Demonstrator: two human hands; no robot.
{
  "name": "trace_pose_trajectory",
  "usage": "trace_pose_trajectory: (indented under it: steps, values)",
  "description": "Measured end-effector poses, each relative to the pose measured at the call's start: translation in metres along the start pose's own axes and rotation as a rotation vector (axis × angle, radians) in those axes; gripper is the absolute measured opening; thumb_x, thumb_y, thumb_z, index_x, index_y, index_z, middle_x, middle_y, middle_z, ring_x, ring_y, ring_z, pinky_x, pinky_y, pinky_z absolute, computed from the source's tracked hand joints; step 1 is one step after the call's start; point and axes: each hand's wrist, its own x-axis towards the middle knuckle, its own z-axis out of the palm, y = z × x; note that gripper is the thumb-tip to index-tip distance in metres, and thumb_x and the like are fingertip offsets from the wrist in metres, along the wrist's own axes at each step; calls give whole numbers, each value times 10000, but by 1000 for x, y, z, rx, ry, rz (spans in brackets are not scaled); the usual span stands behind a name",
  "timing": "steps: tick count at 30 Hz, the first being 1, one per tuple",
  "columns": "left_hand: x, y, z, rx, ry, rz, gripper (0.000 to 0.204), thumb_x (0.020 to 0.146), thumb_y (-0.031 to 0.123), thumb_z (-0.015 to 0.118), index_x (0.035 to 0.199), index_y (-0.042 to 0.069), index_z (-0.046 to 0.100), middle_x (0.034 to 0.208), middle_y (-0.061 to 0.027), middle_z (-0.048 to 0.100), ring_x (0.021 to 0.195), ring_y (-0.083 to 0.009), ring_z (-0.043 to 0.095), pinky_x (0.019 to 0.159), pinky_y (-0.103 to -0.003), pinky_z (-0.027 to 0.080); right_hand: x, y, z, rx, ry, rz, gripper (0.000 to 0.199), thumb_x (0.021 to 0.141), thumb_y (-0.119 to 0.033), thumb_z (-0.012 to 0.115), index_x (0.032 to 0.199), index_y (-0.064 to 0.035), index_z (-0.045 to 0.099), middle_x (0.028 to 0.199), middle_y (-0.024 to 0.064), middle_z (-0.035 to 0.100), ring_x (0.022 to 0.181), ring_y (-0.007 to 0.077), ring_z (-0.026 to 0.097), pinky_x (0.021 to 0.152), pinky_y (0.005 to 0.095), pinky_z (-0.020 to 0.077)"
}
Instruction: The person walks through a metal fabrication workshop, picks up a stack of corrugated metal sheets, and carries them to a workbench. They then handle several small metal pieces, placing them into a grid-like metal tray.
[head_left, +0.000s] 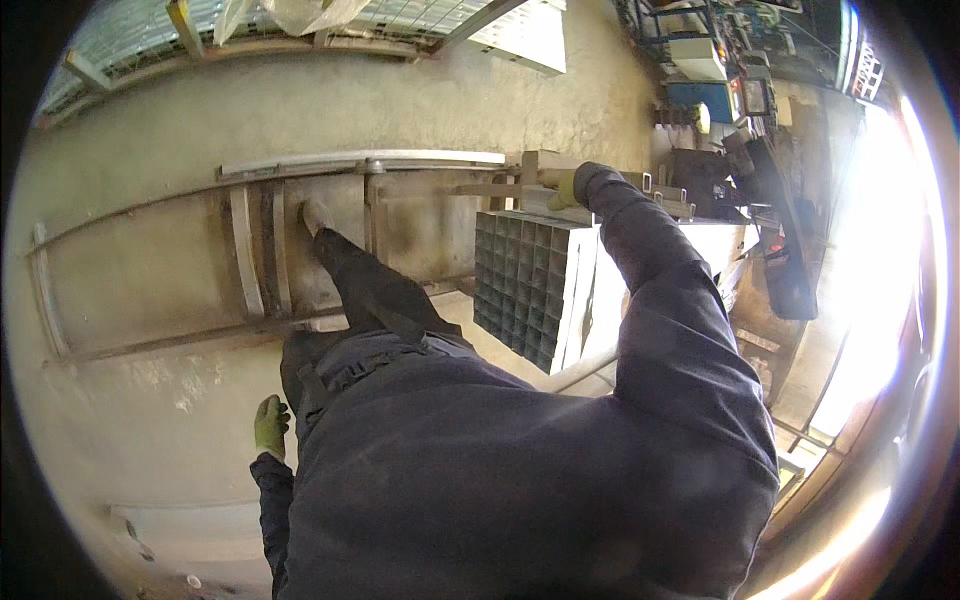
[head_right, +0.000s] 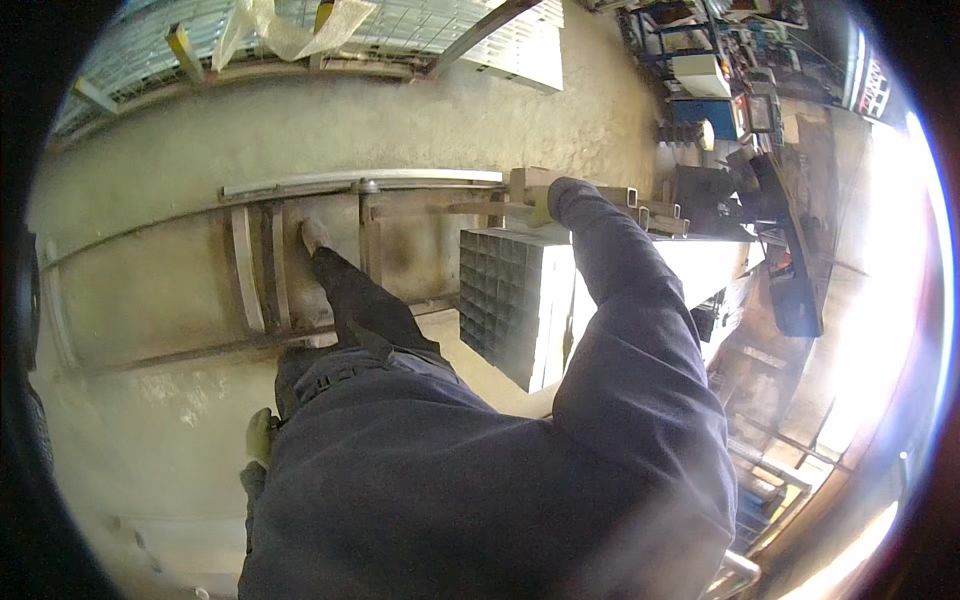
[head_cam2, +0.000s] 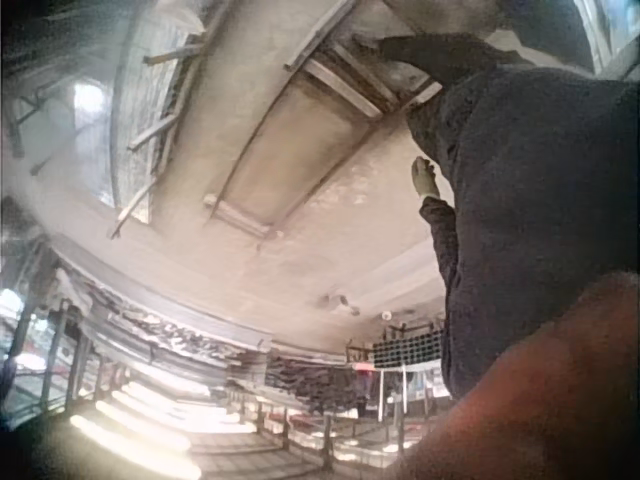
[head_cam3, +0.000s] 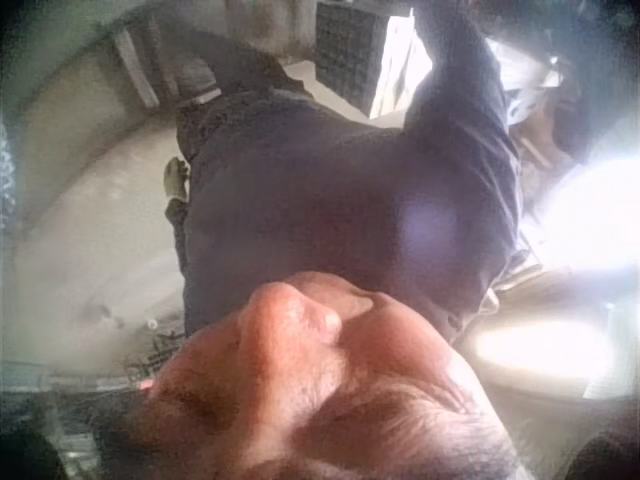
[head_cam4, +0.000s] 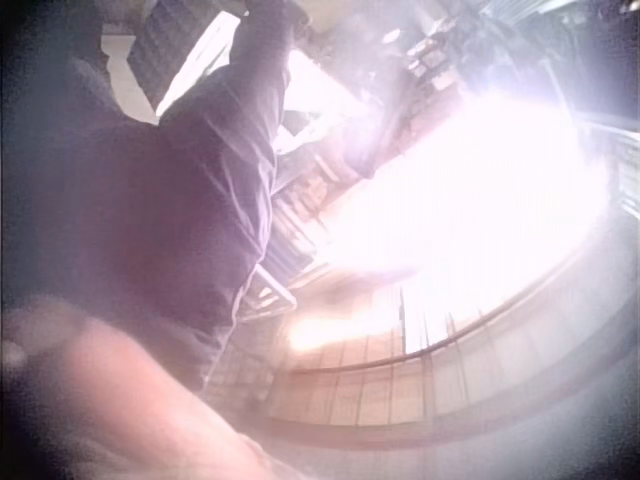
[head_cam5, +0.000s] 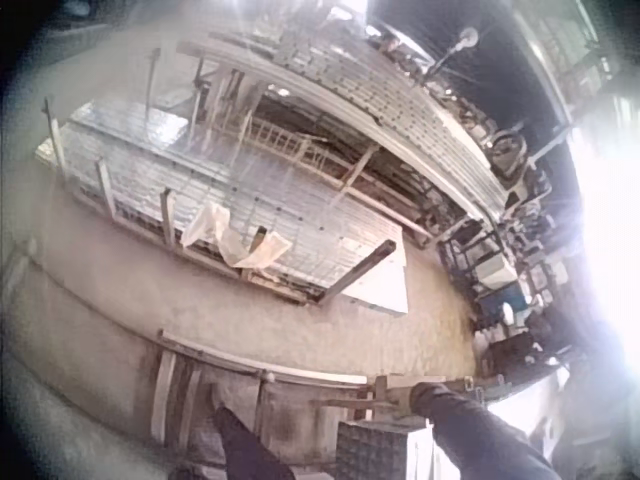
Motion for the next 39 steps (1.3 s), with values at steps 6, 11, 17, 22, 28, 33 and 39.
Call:
trace_pose_trajectory:
  steps: [6, 11, 17, 22, 28, 33, 39]
  values:
    - [26, -13, -24, 115, 5, -189, 380, 1069, 391, 624, 1280, 77, 642, 957, -28, 654, 703, -129, 580, 596, -294, 452, -144, -77, 11, 701, 771, 247, 869, 960, -526, 726, 1648, -121, 382, 1412, 247, 676, 1264, 399, 681, 1083, 455, 539]
    - [46, -48, -80, 140, -44, 39, 341, 1057, 378, 622, 1238, 89, 629, 918, -44, 626, 682, -147, 562, 574, -301, 449, -232, -212, 115, 941, 1467, 198, 754, 1014, -339, 748, 1598, -15, 399, 1380, 302, 657, 1262, 381, 669, 1060, 455, 531]
    - [66, -72, -130, -132, -583, -391, 369, 1078, 485, 553, 1136, 121, 583, 843, -88, 638, 585, -220, 564, 484, -372, 426, -226, -335, 274, 1482, 1587, 263, 756, 1034, -286, 734, 1616, 21, 362, 1562, 292, 527, 1453, 368, 520, 1204, 406, 404]
    - [63, -67, -117, 438, -265, -158, 346, 1055, 431, 586, 1183, 114, 636, 815, -83, 635, 644, -228, 612, 536, -395, 463, -179, -417, 399, 2011, 1581, 436, 796, 1025, -303, 733, 1622, 53, 346, 1564, 268, 540, 1451, 339, 526, 1208, 390, 393]
    - [49, -39, -43, 690, -300, 17, 374, 1048, 408, 601, 1218, 79, 652, 871, -85, 656, 720, -226, 629, 614, -394, 482, -78, -543, 582, 2066, 1049, 857, 853, 917, -494, 750, 1545, 31, 508, 1481, 303, 610, 1379, 415, 601, 1169, 438, 451]
    - [24, -29, 36, 952, -403, 115, 405, 1045, 395, 610, 1243, 45, 658, 933, -88, 676, 785, -222, 636, 682, -389, 493, -27, -713, 770, 2372, 416, 1022, 720, 873, -503, 720, 1364, 22, 675, 1149, 276, 769, 1026, 386, 766, 937, 449, 583]
    - [-45, -70, 182, 1370, -563, 280, 443, 1042, 380, 621, 1274, 4, 664, 1007, -91, 701, 863, -218, 644, 764, -383, 506, -27, -888, 905, 2661, 396, 1237, 821, 924, -638, 709, 1347, 65, 693, 1259, 266, 749, 1175, 368, 728, 1042, 413, 538]
